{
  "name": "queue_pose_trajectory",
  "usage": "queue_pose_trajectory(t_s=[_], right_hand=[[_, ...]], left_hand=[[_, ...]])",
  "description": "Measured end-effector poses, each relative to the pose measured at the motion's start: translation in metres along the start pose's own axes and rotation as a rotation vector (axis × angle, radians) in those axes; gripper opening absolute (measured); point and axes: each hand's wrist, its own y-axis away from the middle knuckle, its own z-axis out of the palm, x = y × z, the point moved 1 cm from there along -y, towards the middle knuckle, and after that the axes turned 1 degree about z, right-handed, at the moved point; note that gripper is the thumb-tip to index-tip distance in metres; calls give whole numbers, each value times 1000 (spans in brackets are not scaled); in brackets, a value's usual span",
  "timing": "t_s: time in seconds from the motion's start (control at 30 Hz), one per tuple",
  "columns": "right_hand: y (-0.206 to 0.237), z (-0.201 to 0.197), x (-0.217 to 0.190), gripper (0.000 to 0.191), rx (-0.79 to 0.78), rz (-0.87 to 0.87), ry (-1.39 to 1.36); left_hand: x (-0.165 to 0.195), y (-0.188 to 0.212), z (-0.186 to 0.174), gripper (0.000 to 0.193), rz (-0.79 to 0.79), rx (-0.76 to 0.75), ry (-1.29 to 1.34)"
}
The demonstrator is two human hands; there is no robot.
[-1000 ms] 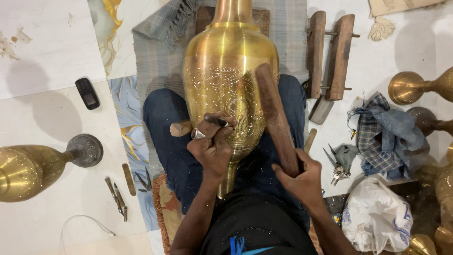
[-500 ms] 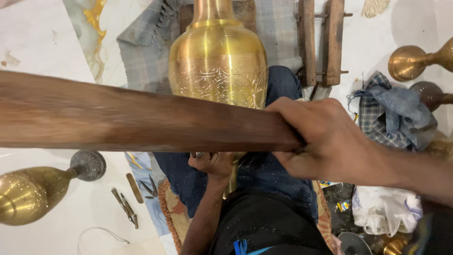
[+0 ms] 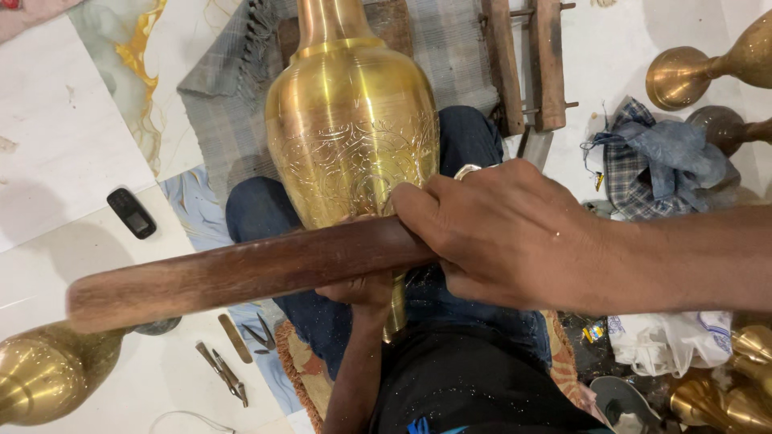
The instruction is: The person sits on the floor with a brass vase held on their lap and engraves decorative patterns into its surface, holding a small chisel against the metal and striking it with a wooden mallet. They periodically reposition the chisel and rotate their grip to work on different parts of the engraved design.
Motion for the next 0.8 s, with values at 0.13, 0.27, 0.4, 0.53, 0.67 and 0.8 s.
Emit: queue_pose_trajectory(t_s=[0.13,0.27,0.4,0.53,0.67,0.8], right_hand=[[1,1,2,40,-51,16,20],[1,-7,3,34,437,-128,-396],[-1,-13,1,32,98,-44,-116],[-4,-15,-1,43,-52,54,8],[-3,-14,6,48,245,-50,-157],[-4,-10,7,55,314,-54,-409]], left_hand=[[-10,6,-2,31,26,19,-69],[-14,9,-6,25,45,22,-108],[-17,11,-6,19,67,29,-147],[-22,13,-6,15,80,37,-170],[-23,13,-7,13,137,42,-205],[-20,12,-8,13,71,5,-181]])
